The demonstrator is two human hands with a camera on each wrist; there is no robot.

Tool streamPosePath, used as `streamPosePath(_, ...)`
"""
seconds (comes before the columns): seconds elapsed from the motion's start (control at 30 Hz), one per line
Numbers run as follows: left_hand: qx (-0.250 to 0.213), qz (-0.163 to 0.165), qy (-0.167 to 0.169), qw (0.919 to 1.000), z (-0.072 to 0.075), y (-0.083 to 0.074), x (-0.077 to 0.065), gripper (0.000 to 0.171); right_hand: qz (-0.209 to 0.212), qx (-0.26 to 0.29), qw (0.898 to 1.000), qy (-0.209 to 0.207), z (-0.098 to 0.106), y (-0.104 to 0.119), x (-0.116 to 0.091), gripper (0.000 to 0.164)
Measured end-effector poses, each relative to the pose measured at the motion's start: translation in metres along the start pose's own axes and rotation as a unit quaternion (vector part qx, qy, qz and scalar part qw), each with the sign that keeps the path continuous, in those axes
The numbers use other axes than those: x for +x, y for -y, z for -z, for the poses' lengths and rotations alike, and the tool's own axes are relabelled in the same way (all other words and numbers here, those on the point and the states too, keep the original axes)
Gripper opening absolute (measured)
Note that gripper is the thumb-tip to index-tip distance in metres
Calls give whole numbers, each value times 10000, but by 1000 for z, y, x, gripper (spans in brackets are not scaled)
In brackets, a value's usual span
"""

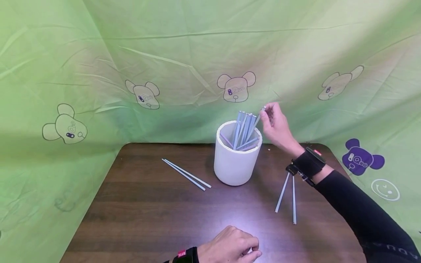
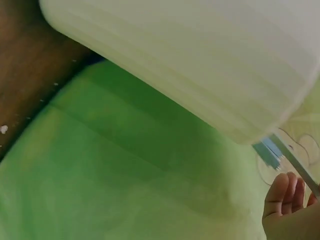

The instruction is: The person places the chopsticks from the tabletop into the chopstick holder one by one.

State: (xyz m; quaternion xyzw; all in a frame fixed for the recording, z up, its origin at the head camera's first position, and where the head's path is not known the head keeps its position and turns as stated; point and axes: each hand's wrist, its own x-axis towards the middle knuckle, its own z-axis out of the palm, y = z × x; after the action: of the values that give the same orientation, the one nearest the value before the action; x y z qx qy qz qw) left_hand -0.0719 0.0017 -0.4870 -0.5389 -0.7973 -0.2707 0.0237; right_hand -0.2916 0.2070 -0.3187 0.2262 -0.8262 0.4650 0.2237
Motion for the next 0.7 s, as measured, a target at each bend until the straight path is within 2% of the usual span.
streamPosePath(0.13, -124, 114, 87, 9998, -1, -1, 0, 23, -236, -345, 9991, 110, -4, -10, -8, 23)
streamPosePath(0.3, -2, 109, 23, 9999, -2, 0, -1, 24, -354, -726, 9963, 307, -8, -18, -17, 18)
streamPosePath(0.37, 55, 90, -154, 9998, 0, 1, -1, 26, -366, -824, 9952, 376, -9, -21, -19, 17)
streamPosePath(0.5, 468, -63, -877, 9950, 8, 11, -1, 24, -397, -811, 9951, 396, -10, -25, -19, 19)
streamPosePath(0.6, 803, 167, -1229, 9890, 20, 26, -2, 18, -495, -757, 9956, 241, -8, -24, -22, 25)
streamPosePath(0.7, 1088, 829, -1202, 9833, 36, 47, -6, 14, -527, -695, 9961, -102, -5, -20, -26, 32)
